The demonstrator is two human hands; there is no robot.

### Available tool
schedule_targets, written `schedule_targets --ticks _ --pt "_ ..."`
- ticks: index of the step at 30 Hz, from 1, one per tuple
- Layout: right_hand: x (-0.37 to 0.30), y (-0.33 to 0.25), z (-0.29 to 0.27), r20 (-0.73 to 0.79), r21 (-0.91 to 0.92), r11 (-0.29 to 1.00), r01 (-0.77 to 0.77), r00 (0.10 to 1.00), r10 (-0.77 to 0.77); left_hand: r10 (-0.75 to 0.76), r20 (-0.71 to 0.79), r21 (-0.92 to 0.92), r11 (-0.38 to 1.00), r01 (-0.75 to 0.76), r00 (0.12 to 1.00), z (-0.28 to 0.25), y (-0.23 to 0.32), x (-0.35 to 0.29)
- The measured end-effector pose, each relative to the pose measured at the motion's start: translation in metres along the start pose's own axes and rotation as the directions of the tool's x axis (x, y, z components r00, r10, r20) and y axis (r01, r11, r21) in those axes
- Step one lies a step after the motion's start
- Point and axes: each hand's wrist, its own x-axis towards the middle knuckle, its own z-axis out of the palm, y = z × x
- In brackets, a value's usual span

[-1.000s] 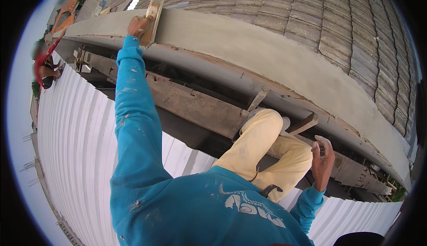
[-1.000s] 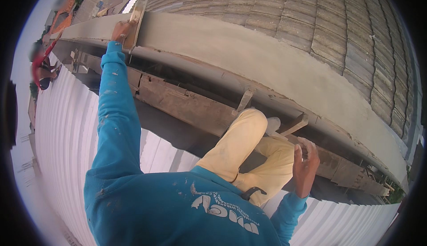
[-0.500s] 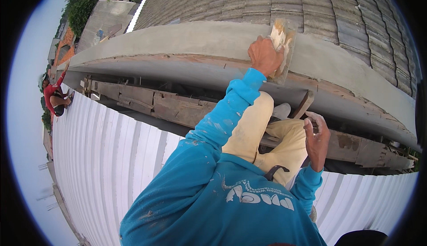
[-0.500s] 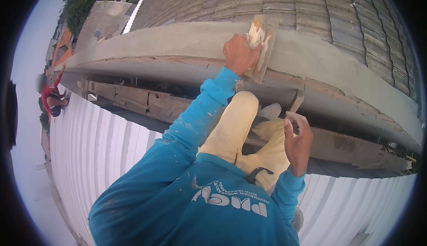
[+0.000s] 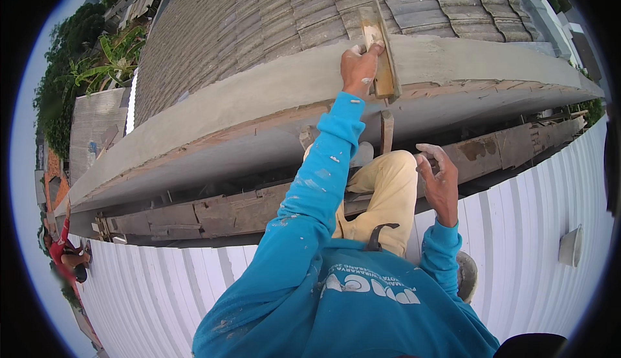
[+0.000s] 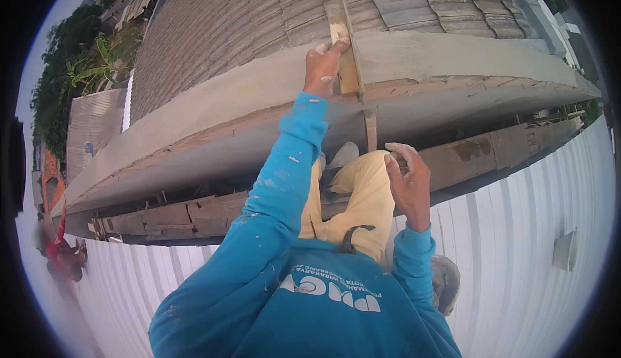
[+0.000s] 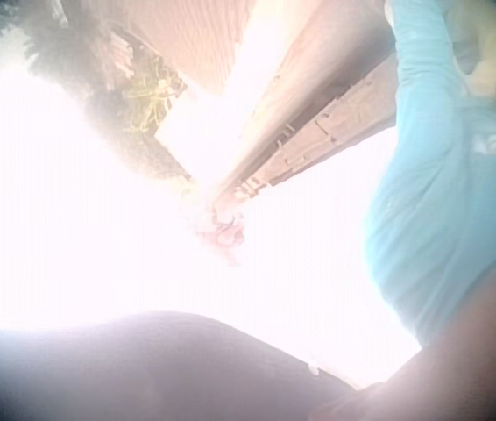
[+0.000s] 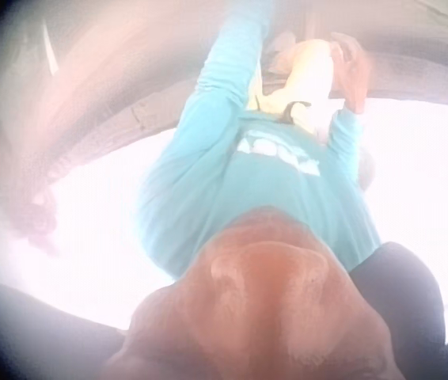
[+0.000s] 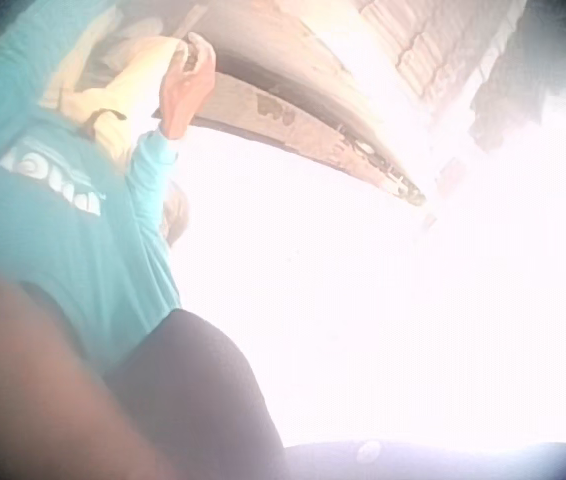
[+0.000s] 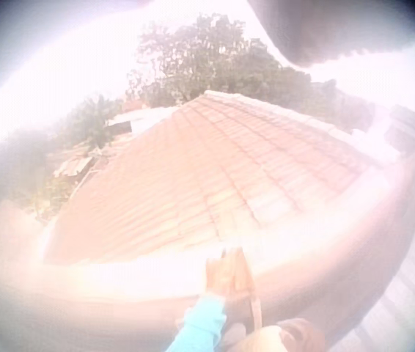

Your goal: The person scoops wet cement from a bucket with a trowel and applies it to the curved edge of a roof. They smooth the cement along the edge using a wooden float, repeatedly adding more material and leveling the surface.

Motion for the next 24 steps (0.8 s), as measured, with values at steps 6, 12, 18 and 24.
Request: schedule_targets --ticks 6,12,18,24 --pt "0.048 0.030 0.061 0.294 0.707 0.621 -0.338 0.939 0.176 -0.093 0.268 -0.538 0.811 0.229 0.959 -0.049 0.022 -0.012" --pt "0.069 0.023 0.109 0.391 0.920 0.031 -0.391 0.920 -0.031 -0.130 0.358 -0.639 0.688 0.344 0.925 -0.048 0.019 -0.013" --pt "0.074 -0.006 0.103 -0.240 0.756 0.645 0.110 0.964 0.116 -0.104 0.317 -0.567 0.776 0.276 0.943 -0.016 0.025 -0.029" --pt "0.097 -0.022 0.059 -0.528 -0.442 0.837 0.323 0.660 -0.534 0.030 0.038 -0.140 0.990 -0.025 0.999 0.038 0.045 -0.035"
